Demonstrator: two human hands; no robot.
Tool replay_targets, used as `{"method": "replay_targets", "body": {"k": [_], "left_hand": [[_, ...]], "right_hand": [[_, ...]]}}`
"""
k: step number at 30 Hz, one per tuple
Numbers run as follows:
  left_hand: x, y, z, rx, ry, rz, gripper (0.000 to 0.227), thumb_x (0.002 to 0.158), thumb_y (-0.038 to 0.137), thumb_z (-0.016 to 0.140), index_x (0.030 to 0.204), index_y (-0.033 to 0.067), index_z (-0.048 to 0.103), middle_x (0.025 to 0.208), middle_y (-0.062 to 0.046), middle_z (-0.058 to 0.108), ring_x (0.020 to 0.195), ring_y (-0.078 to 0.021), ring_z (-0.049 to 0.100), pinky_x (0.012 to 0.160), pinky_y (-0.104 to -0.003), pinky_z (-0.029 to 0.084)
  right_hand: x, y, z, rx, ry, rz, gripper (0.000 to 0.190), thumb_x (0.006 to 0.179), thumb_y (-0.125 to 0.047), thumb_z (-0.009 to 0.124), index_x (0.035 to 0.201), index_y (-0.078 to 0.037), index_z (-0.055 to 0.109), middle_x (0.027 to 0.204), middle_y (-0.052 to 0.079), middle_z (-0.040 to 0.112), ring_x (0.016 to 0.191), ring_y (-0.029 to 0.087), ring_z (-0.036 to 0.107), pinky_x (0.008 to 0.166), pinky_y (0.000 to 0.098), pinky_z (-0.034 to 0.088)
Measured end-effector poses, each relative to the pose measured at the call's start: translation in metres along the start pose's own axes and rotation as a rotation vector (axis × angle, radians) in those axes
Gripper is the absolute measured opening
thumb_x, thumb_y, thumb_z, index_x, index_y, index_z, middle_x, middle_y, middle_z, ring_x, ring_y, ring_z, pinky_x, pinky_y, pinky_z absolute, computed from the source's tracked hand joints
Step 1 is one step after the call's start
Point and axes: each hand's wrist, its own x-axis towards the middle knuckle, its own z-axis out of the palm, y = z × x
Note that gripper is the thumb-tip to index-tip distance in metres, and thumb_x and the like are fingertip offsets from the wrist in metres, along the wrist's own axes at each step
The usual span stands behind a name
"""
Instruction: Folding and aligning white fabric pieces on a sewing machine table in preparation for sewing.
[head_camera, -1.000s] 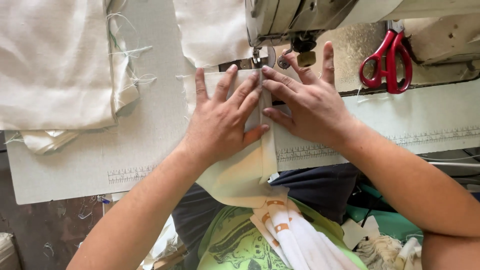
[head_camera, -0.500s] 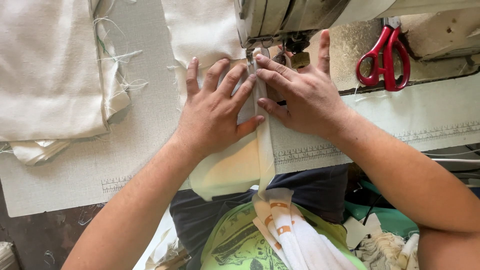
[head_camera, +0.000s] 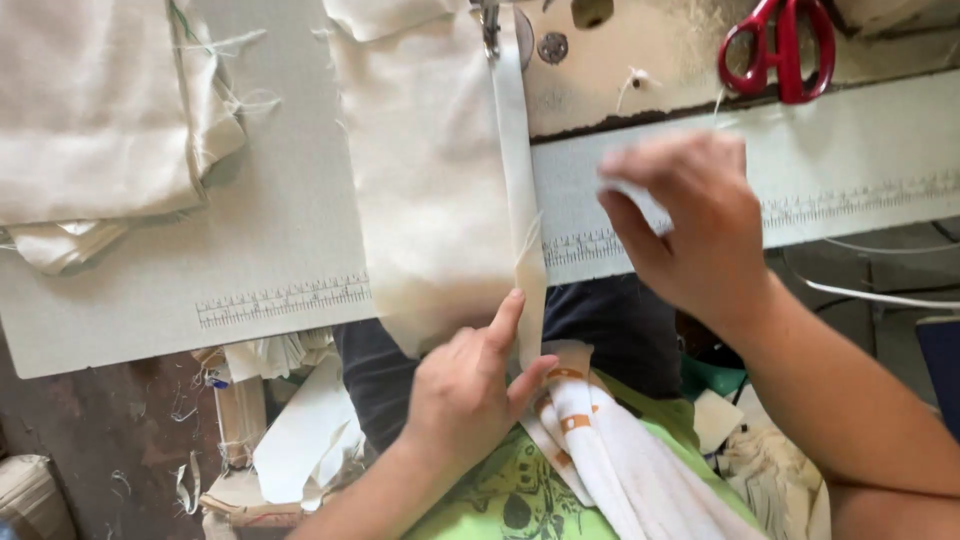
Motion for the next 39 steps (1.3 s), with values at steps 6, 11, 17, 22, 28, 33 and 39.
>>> {"method": "replay_targets", "body": {"k": [6, 11, 17, 22, 28, 33, 39], "left_hand": [[-0.01, 0.02, -0.005, -0.948, -0.099, -0.42, 0.084, 0.105, -0.001, 0.068, 0.168, 0.0123, 0.015, 0.082, -0.006, 0.074, 0.059, -0.0108, 0.062, 0.054, -0.019, 0.06], [0.021, 0.026, -0.043, -0.973, -0.308, -0.584, 0.089, 0.105, 0.009, 0.06, 0.171, 0.0213, 0.0, 0.079, -0.001, 0.068, 0.06, -0.0112, 0.054, 0.059, -0.028, 0.05], [0.046, 0.006, -0.048, -0.596, -0.43, -0.462, 0.076, 0.111, 0.013, 0.052, 0.17, 0.0166, 0.004, 0.07, 0.002, 0.057, 0.058, -0.01, 0.046, 0.053, -0.026, 0.043], [0.071, -0.059, 0.012, 0.082, 0.246, 0.204, 0.024, 0.103, 0.028, 0.07, 0.124, 0.0165, 0.069, 0.114, 0.002, 0.073, 0.112, -0.022, 0.073, 0.094, -0.038, 0.058], [0.076, -0.055, 0.012, 0.212, 0.171, 0.262, 0.032, 0.104, 0.042, 0.07, 0.124, 0.017, 0.072, 0.132, -0.005, 0.072, 0.127, -0.0298, 0.067, 0.112, -0.048, 0.048], [0.083, -0.041, -0.019, 0.264, -0.053, 0.256, 0.047, 0.108, 0.047, 0.063, 0.136, 0.0089, 0.069, 0.144, -0.011, 0.068, 0.139, -0.0344, 0.058, 0.115, -0.072, 0.035], [0.097, -0.052, -0.017, 0.272, -0.089, 0.272, 0.056, 0.108, 0.055, 0.059, 0.139, 0.0101, 0.07, 0.148, -0.013, 0.064, 0.14, -0.0389, 0.054, 0.117, -0.076, 0.028]], "right_hand": [[-0.065, -0.029, 0.014, 0.093, 0.01, -0.228, 0.01, 0.101, -0.015, 0.078, 0.11, -0.01, 0.081, 0.1, 0.003, 0.081, 0.094, 0.023, 0.067, 0.089, 0.0401, 0.043], [-0.068, -0.056, 0.012, 0.116, 0.048, -0.426, 0.016, 0.105, -0.017, 0.069, 0.117, -0.011, 0.078, 0.097, 0.003, 0.073, 0.087, 0.022, 0.059, 0.086, 0.0393, 0.043], [-0.073, -0.064, 0.013, 0.052, 0.12, -0.488, 0.011, 0.101, -0.015, 0.083, 0.111, -0.015, 0.08, 0.118, 0.0, 0.075, 0.101, 0.023, 0.064, 0.093, 0.0412, 0.042], [-0.075, -0.075, 0.028, 0.26, 0.191, -0.35, 0.023, 0.105, -0.013, 0.06, 0.1, -0.012, 0.082, 0.108, 0.005, 0.081, 0.106, 0.027, 0.079, 0.119, 0.0599, 0.04], [-0.079, -0.076, 0.025, 0.325, 0.164, -0.296, 0.023, 0.101, -0.011, 0.058, 0.098, -0.009, 0.081, 0.106, 0.008, 0.081, 0.108, 0.029, 0.079, 0.121, 0.0717, 0.028], [-0.07, -0.069, 0.011, 0.326, -0.032, -0.348, 0.026, 0.108, -0.011, 0.053, 0.104, -0.001, 0.076, 0.107, 0.012, 0.079, 0.111, 0.034, 0.079, 0.117, 0.0765, 0.024], [-0.059, -0.06, 0.017, 0.293, -0.023, -0.329, 0.018, 0.107, -0.008, 0.06, 0.102, -0.003, 0.076, 0.109, 0.011, 0.079, 0.113, 0.036, 0.078, 0.118, 0.0771, 0.019]]}}
